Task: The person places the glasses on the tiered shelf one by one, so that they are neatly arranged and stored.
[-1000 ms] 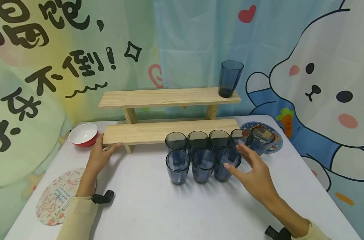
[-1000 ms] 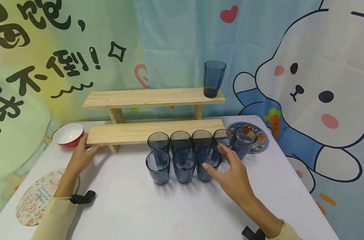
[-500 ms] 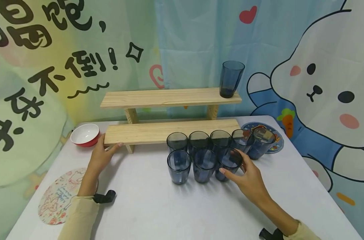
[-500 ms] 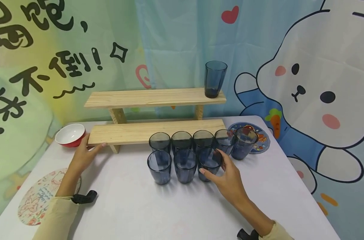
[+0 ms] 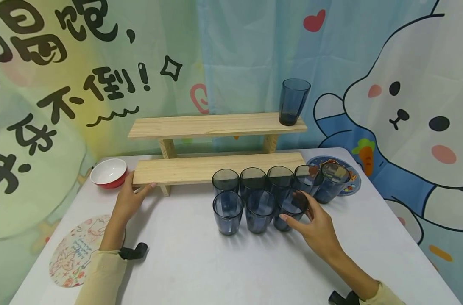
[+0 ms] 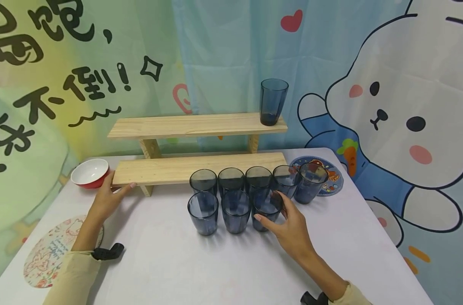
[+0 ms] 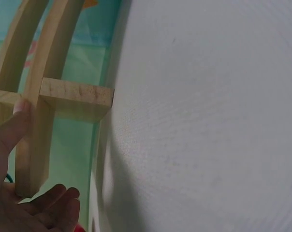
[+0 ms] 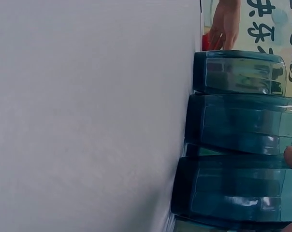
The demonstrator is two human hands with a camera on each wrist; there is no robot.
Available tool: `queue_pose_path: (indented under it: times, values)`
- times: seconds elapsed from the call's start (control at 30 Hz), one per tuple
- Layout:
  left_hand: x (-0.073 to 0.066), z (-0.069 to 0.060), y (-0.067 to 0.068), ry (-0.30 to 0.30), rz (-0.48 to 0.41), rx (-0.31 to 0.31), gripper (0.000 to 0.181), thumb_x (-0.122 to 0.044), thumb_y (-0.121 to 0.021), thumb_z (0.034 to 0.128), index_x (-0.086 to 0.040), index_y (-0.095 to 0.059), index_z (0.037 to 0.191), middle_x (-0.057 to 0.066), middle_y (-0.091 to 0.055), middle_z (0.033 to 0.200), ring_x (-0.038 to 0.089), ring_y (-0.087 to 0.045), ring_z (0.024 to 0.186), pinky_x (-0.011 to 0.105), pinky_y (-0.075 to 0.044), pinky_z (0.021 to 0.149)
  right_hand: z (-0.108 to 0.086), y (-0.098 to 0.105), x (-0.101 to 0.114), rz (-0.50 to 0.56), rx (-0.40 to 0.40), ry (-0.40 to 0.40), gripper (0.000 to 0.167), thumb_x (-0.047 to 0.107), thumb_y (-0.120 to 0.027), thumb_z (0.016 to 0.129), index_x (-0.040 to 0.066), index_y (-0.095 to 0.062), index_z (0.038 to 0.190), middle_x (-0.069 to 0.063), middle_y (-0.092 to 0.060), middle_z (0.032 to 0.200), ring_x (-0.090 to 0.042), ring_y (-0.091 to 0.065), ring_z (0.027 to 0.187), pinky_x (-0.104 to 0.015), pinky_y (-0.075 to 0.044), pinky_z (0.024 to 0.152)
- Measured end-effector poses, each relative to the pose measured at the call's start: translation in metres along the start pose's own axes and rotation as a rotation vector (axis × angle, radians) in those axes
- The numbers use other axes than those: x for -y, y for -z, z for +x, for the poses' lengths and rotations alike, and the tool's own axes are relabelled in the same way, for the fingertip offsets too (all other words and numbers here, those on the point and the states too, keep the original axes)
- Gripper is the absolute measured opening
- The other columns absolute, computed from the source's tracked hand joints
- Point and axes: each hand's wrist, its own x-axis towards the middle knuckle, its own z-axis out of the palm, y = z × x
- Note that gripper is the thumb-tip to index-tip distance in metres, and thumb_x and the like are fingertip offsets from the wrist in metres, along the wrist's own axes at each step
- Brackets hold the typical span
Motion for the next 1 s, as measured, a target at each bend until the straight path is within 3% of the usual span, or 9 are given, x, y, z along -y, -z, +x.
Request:
queue_pose_path:
  times: [0.53,0.67,0.87,1.0]
  values:
    - [-0.001,-0.002,-0.002,0.010,-0.006,0.009,0.089,-0.039,-0.071,0.1021,-0.003,-0.019,0.165,0.029,-0.037,0.162,0.049,-0.041,0.148,0.064,-0.032,0.122,-0.003,0.012,0.017,0.021,0.031,-0.049,0.093,0.038,-0.086,0.090,0.006,-0.035,0.162,-0.022,-0.044,0.161,-0.039,-0.039,0.154,-0.028,-0.032,0.121]
    - [-0.001,-0.002,-0.001,0.011,-0.003,0.003,0.089,-0.038,-0.071,0.1022,-0.002,-0.019,0.165,0.029,-0.037,0.163,0.049,-0.040,0.148,0.064,-0.031,0.122,-0.004,0.020,0.032,0.021,0.039,-0.033,0.093,0.036,-0.086,0.090,0.006,-0.035,0.162,-0.021,-0.042,0.162,-0.040,-0.038,0.154,-0.020,-0.032,0.120]
    - [-0.001,0.000,-0.001,0.009,-0.014,0.005,0.089,-0.036,-0.072,0.1021,-0.003,-0.018,0.166,0.029,-0.037,0.163,0.049,-0.040,0.149,0.064,-0.031,0.123,0.003,0.042,0.066,-0.019,0.055,0.025,0.093,0.034,-0.085,0.092,0.006,-0.033,0.164,-0.023,-0.040,0.164,-0.042,-0.039,0.153,-0.026,-0.036,0.117]
    - [-0.001,0.001,-0.001,0.016,-0.013,0.008,0.091,-0.037,-0.072,0.1020,-0.004,-0.017,0.166,0.028,-0.035,0.164,0.049,-0.039,0.149,0.064,-0.030,0.123,0.016,0.059,0.094,-0.037,0.072,0.089,0.090,0.031,-0.084,0.093,0.007,-0.034,0.164,-0.022,-0.043,0.162,-0.042,-0.040,0.152,-0.021,-0.038,0.114]
